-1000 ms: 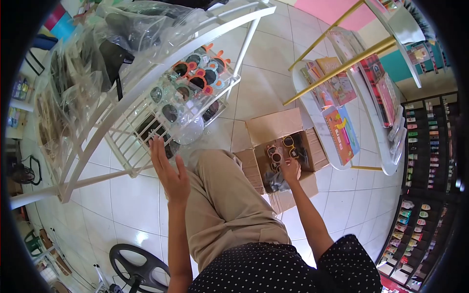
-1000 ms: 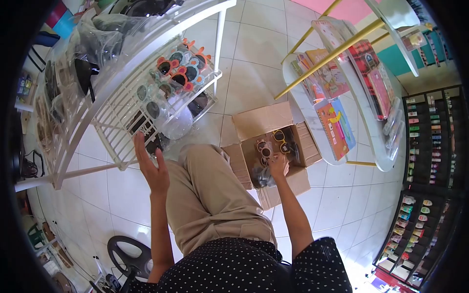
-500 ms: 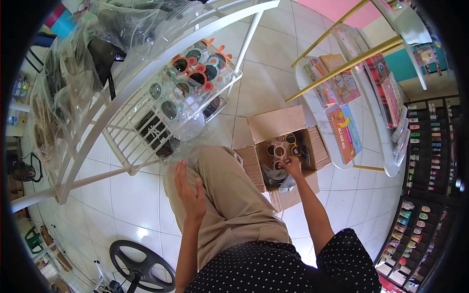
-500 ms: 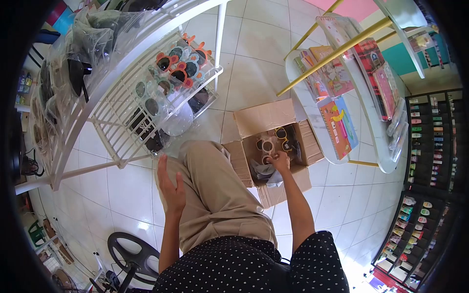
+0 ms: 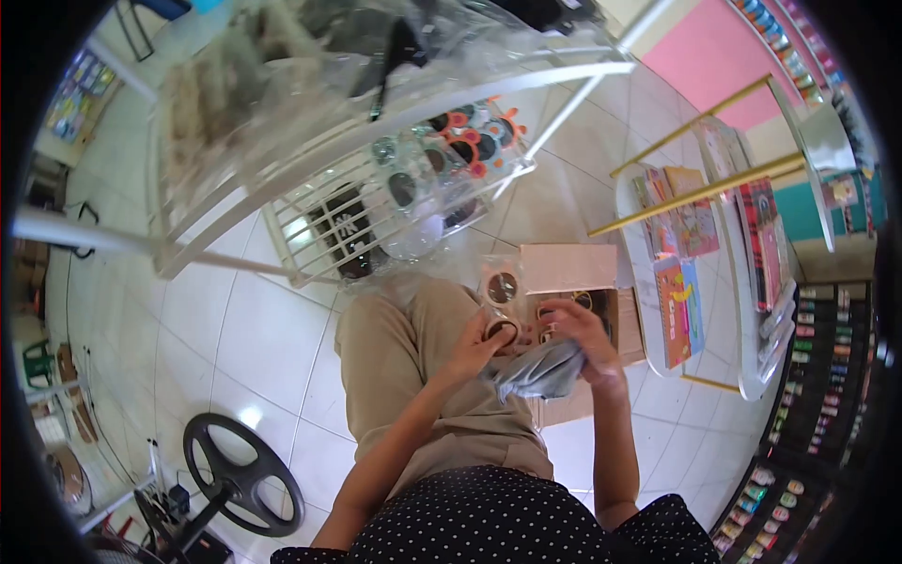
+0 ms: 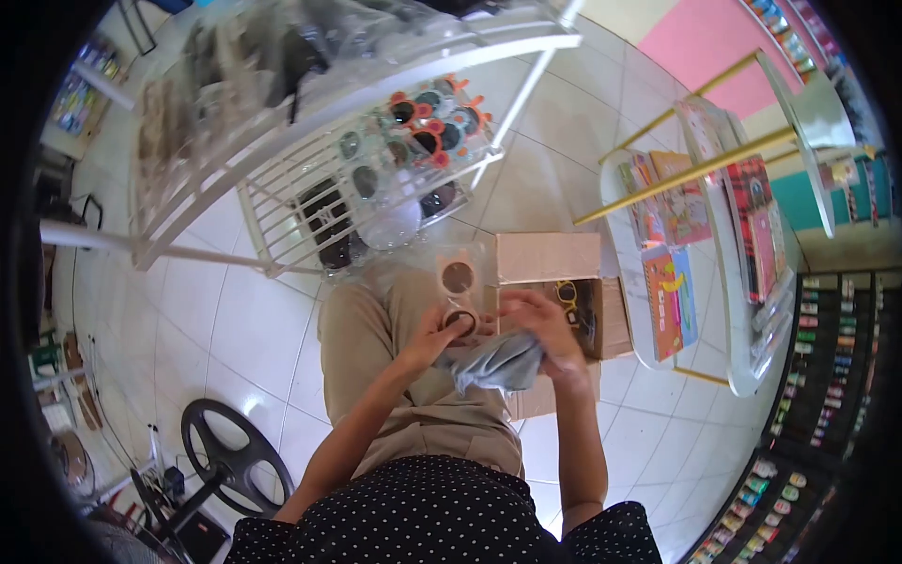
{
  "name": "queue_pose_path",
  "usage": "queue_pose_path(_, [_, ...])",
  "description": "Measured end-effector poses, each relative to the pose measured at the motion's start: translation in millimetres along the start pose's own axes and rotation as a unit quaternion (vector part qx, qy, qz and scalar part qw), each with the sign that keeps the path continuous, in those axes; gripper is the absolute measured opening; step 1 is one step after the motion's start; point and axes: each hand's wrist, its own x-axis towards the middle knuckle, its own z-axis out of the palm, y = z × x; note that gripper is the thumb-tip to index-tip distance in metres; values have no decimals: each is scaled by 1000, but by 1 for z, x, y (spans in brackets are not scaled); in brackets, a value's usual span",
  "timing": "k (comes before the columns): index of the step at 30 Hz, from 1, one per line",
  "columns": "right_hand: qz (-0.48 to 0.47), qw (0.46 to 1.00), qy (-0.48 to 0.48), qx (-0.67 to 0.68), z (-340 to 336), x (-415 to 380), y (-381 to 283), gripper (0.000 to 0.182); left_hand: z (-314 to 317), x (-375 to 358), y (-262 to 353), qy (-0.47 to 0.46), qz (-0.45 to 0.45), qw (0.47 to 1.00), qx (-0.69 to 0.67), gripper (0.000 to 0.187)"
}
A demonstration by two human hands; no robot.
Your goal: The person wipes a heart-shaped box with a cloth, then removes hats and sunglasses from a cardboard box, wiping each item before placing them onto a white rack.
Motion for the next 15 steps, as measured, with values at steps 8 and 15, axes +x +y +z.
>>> queue_pose_path(8, [-293, 952, 76, 41, 68, 11, -3, 42, -29, -18, 4, 111, 160, 980, -36, 37])
queue_pose_path(15, [-441, 774, 17, -454, 112, 38, 5, 47, -22, -30, -4, 118, 222, 966, 61, 62])
